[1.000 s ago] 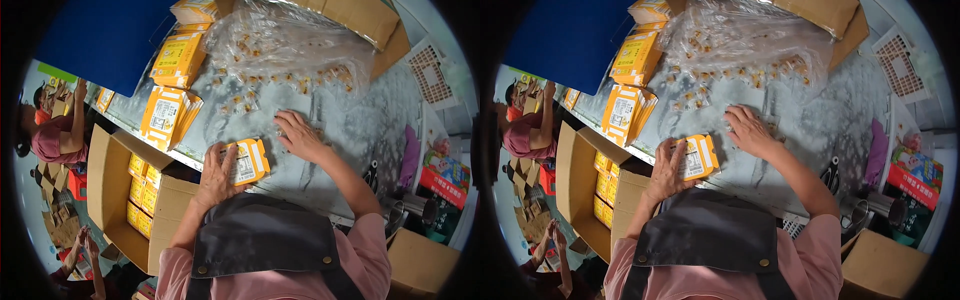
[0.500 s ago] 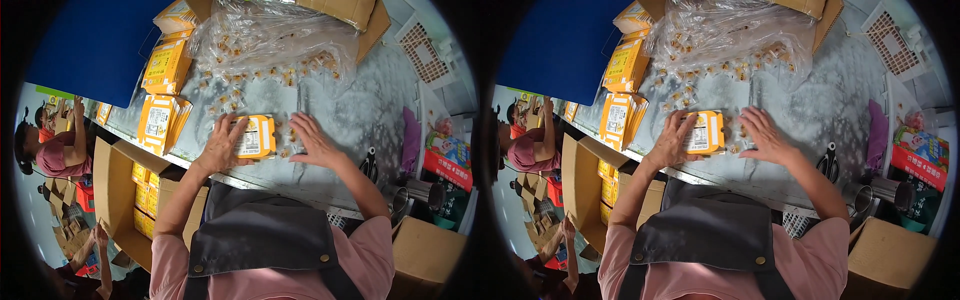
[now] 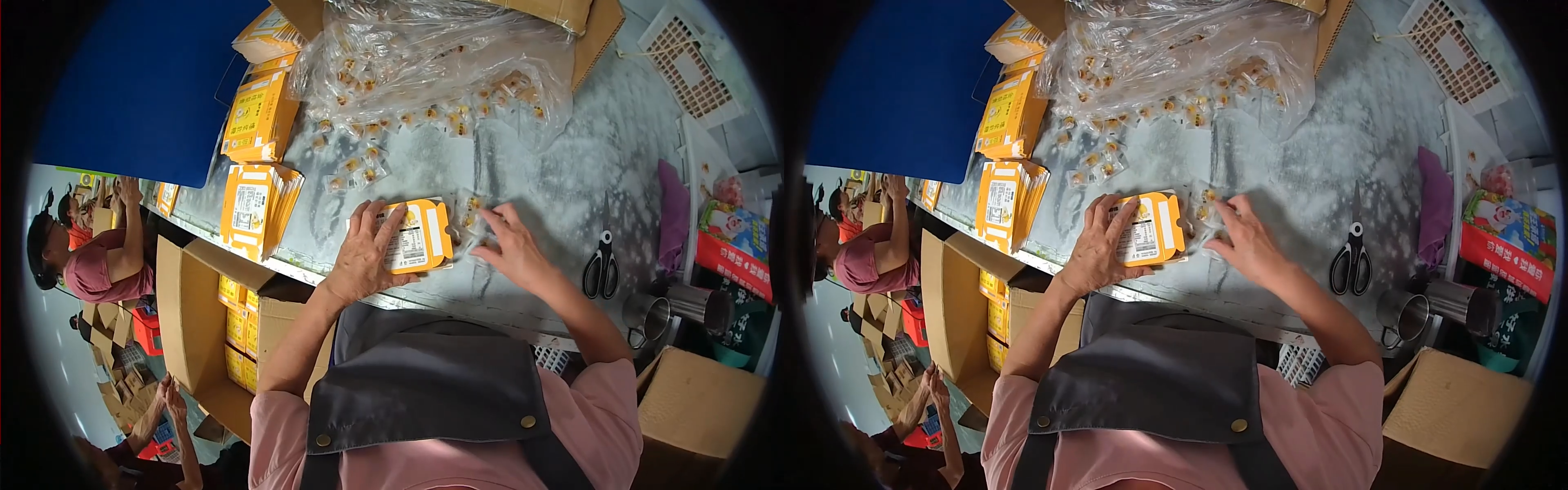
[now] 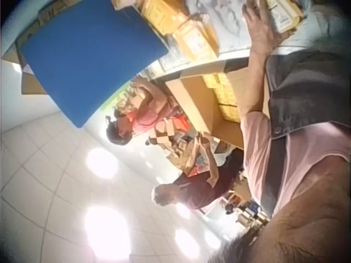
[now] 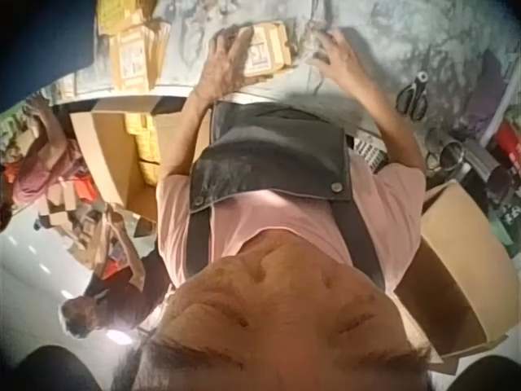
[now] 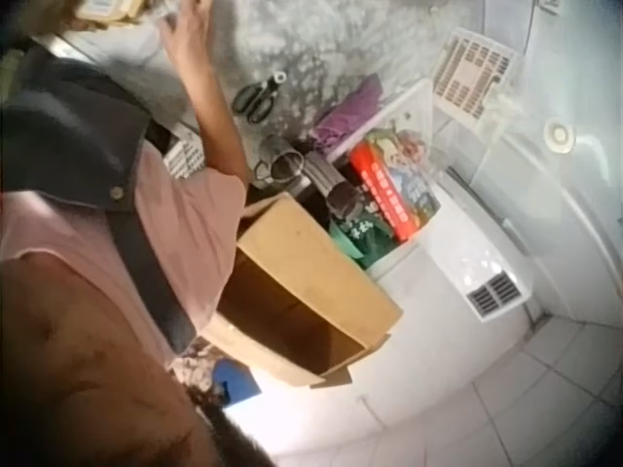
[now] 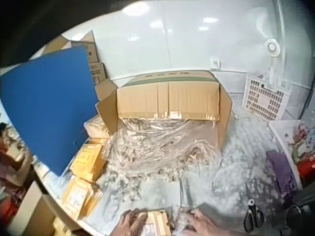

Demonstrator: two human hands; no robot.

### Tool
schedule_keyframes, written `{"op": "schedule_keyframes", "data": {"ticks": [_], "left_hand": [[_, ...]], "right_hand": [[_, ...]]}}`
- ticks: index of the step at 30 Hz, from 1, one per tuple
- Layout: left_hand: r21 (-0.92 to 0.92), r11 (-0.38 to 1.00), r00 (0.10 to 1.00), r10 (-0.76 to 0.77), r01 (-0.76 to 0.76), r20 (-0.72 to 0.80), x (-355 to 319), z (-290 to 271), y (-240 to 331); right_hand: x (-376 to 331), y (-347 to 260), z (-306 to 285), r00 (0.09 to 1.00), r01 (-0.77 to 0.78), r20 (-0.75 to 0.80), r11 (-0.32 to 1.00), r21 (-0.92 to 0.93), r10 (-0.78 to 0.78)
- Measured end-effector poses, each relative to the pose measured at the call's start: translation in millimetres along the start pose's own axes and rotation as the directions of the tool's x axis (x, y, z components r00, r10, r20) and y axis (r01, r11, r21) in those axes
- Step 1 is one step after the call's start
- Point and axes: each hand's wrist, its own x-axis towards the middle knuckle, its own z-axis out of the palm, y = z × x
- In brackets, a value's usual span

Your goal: Packaging small yellow boxes into a larger cardboard shipping carton at a factory workbench.

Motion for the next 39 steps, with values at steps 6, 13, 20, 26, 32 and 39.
{"op": "schedule_keyframes", "data": {"ticks": [6, 13, 20, 26, 32, 39], "left_hand": [[-0.011, 1.000, 0.999, -0.024, 0.024, -0.045, -8.4, 1.1, 8.2], [0.007, 0.997, 0.991, -0.072, 0.073, -0.115, -18.1, 7.8, 11.4], [0.008, 0.998, 0.989, -0.056, 0.057, -0.140, -23.0, 9.1, 6.1], [0.013, 0.999, 0.986, -0.050, 0.053, -0.161, -19.2, 9.4, 8.7], [0.002, 0.998, 0.985, -0.056, 0.057, -0.165, -22.5, 10.4, 6.1], [0.010, 0.999, 0.987, -0.035, 0.037, -0.158, -17.5, 8.8, 5.1]], "right_hand": [[23.3, -19.0, 43.5, 0.975, 0.101, -0.221, 0.943, 0.316, -0.030], [12.4, -18.5, 46.7, 0.961, 0.028, -0.273, 0.970, 0.240, 0.040], [46.8, -23.2, 11.4, 0.926, 0.161, -0.361, 0.980, 0.120, -0.108], [63.9, 4.6, 22.6, 0.933, 0.230, -0.287, 0.973, 0.008, -0.219], [14.5, -38.1, 16.7, 0.991, 0.010, -0.128, 0.949, 0.315, 0.032], [-1.6, -22.3, 42.8, 0.980, 0.135, -0.174, 0.972, 0.193, -0.101]]}}
